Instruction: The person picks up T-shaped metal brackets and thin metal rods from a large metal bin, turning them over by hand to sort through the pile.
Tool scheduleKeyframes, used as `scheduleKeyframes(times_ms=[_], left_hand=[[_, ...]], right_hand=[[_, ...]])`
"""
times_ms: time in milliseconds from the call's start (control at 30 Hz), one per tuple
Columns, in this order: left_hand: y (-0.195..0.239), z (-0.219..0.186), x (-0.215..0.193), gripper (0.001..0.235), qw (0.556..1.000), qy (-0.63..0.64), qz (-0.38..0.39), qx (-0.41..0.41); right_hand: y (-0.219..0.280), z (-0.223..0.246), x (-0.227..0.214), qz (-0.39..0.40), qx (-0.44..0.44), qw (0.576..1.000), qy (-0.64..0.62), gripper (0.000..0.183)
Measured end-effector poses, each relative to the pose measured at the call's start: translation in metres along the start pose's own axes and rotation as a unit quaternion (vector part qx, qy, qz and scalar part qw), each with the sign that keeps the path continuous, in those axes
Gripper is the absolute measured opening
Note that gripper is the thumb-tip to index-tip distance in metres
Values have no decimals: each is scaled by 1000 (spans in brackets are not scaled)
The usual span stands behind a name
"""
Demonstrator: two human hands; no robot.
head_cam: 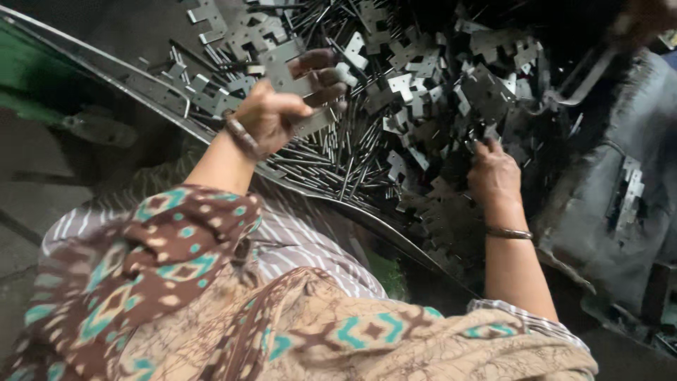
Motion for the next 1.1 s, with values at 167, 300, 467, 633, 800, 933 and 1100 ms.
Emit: scheduleKeyframes(times_ms=[167,300,467,633,800,933,1100], left_hand=[[-18,69,-35,30,624,-751,41,-212],[6,124,-54,22,372,-868,162,-286],[4,141,-67,22,322,-873,252,-267],[4,124,-84,31,383,-872,217,-216],[3,144,-88,23,388,-862,248,-210],[1,148,-72,25,349,-860,276,-250],[5,124,-79,42,482,-809,186,-281]], right_hand=[[15,8,-52,-159,1,968,-192,18],[47,31,-73,-147,-6,933,-328,11],[59,83,-28,118,78,768,-625,35],[41,99,16,62,25,789,-611,34],[30,73,9,26,85,749,-657,19],[33,76,4,34,96,730,-676,21],[34,39,33,97,187,498,-841,9]])
Point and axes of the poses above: each hand's wrist, its own y-axis away from the middle knuckle, its own x-axis out of the palm, z = x × y, the point moved 5 cm from there along -y, towards the middle knuckle, and after that the axes turned 6 degrees about x, right-handed, at the moved point
